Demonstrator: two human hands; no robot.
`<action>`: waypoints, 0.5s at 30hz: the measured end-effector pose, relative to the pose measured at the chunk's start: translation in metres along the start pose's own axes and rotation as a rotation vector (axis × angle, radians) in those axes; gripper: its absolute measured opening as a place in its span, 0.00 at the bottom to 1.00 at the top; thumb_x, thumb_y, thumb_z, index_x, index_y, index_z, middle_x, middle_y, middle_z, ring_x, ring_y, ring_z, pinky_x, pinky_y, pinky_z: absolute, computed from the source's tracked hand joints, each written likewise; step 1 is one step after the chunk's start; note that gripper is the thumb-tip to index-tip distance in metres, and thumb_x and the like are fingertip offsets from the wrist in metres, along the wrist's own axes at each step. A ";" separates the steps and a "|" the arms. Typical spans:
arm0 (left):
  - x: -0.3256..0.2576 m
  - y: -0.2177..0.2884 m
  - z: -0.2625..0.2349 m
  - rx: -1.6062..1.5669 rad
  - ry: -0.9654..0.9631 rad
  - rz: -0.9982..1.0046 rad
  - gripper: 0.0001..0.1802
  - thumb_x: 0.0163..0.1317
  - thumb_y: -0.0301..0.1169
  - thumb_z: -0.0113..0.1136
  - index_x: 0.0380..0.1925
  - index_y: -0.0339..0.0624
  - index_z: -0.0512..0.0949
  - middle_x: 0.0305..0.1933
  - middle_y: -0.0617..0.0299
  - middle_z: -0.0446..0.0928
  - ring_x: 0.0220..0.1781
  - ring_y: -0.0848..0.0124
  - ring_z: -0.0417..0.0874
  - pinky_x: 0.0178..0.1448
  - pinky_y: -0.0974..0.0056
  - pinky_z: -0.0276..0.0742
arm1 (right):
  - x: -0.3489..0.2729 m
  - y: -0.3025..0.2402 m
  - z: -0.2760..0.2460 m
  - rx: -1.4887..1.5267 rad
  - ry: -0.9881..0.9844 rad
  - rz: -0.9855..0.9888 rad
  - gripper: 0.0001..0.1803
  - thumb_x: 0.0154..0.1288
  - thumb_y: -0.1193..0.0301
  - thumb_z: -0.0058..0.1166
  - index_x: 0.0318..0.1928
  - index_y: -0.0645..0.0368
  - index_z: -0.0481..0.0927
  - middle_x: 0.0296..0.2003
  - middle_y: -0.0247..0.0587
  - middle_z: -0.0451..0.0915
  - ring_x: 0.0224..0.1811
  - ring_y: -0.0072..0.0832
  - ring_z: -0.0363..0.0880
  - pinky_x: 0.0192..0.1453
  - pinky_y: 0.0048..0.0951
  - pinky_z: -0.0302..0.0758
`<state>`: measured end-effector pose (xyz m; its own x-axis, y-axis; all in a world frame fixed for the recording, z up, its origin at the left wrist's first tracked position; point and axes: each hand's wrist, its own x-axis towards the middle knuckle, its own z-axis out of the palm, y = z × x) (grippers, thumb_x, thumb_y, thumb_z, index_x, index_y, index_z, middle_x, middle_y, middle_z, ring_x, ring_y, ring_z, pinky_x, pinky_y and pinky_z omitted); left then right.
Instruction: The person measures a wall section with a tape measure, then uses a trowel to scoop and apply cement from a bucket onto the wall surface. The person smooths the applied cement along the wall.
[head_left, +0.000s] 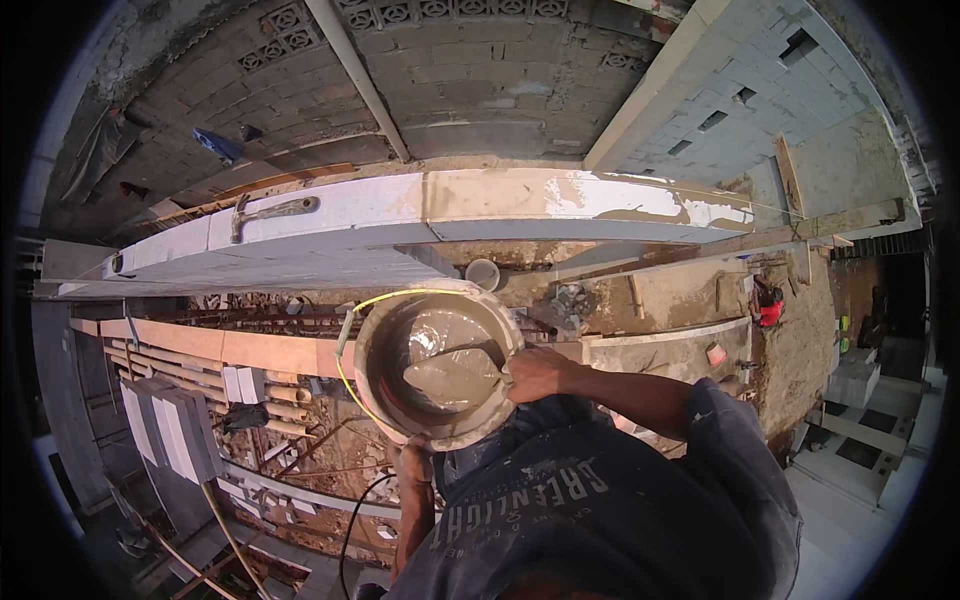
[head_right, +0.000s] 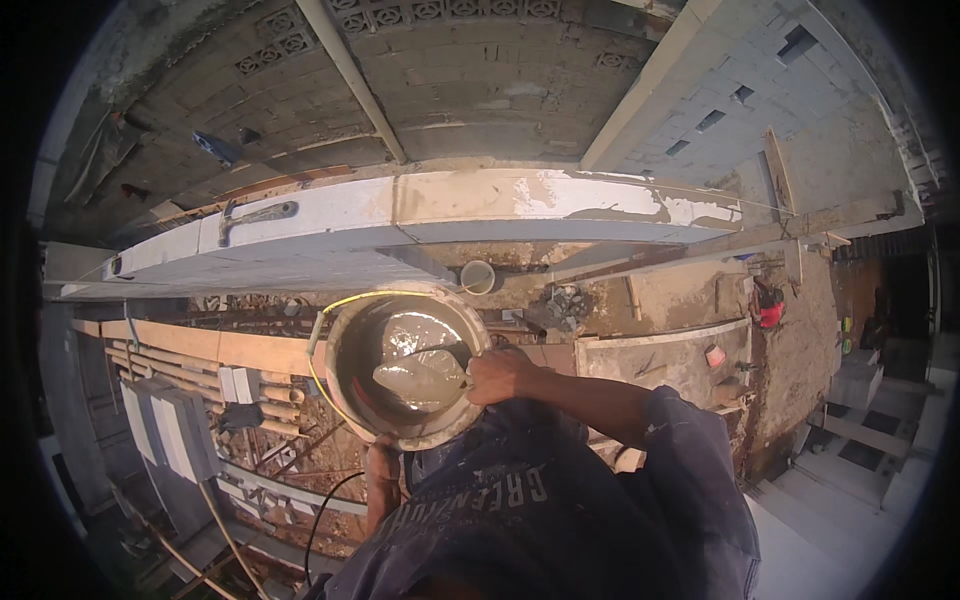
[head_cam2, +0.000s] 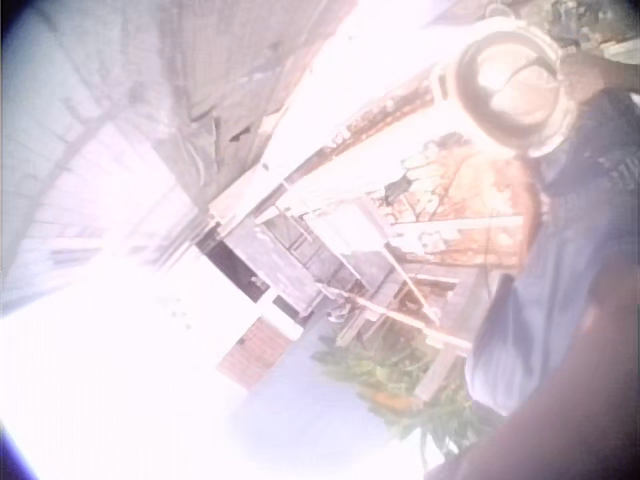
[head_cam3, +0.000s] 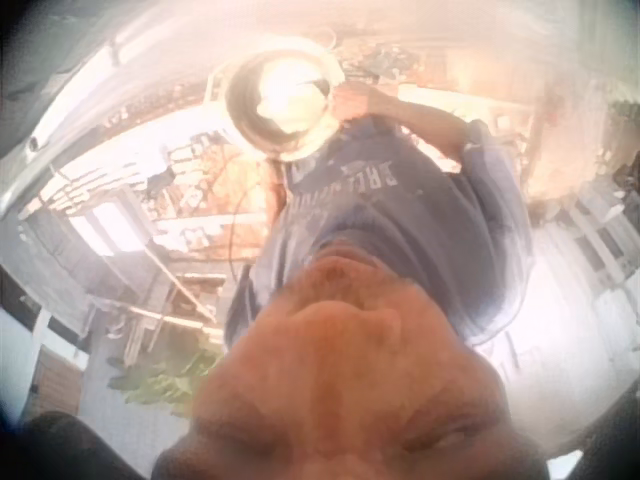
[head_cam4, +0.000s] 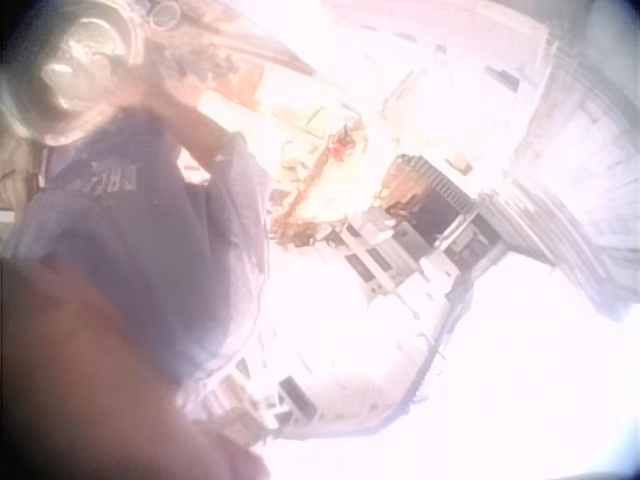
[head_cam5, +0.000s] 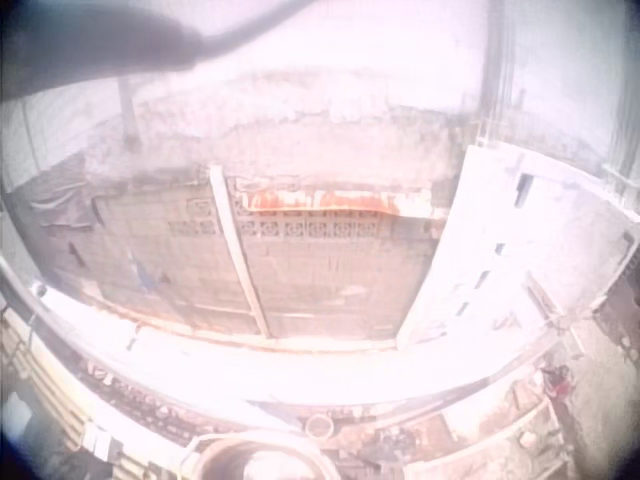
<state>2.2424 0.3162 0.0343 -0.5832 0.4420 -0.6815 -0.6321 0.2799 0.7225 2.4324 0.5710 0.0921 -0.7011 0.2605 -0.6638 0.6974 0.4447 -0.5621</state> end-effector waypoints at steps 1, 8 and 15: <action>0.002 -0.003 0.001 -0.058 -0.039 0.035 0.24 0.40 0.18 0.53 0.44 0.33 0.74 0.37 0.60 0.76 0.35 0.68 0.77 0.45 0.65 0.73 | 0.002 0.004 0.002 -0.001 -0.083 -0.008 0.21 0.50 0.57 0.52 0.29 0.66 0.81 0.27 0.55 0.81 0.35 0.47 0.82 0.42 0.43 0.76; -0.011 0.012 0.009 -0.083 -0.082 0.039 0.30 0.42 0.16 0.53 0.51 0.38 0.70 0.45 0.56 0.73 0.41 0.63 0.78 0.45 0.51 0.82 | -0.055 0.069 -0.028 0.601 -0.189 -0.117 0.19 0.52 0.58 0.54 0.28 0.66 0.79 0.24 0.41 0.79 0.23 0.28 0.79 0.28 0.32 0.75; -0.017 0.011 0.003 -0.058 -0.046 0.066 0.33 0.43 0.17 0.55 0.55 0.38 0.67 0.50 0.53 0.71 0.47 0.56 0.78 0.45 0.50 0.82 | -0.166 0.221 -0.112 -0.274 0.589 0.139 0.21 0.54 0.62 0.56 0.45 0.62 0.77 0.35 0.56 0.79 0.38 0.48 0.79 0.45 0.42 0.75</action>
<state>2.2467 0.3149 0.0545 -0.6014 0.4967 -0.6258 -0.6226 0.1997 0.7567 2.6862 0.7218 0.1337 -0.6259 0.7214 -0.2966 0.7785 0.5548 -0.2934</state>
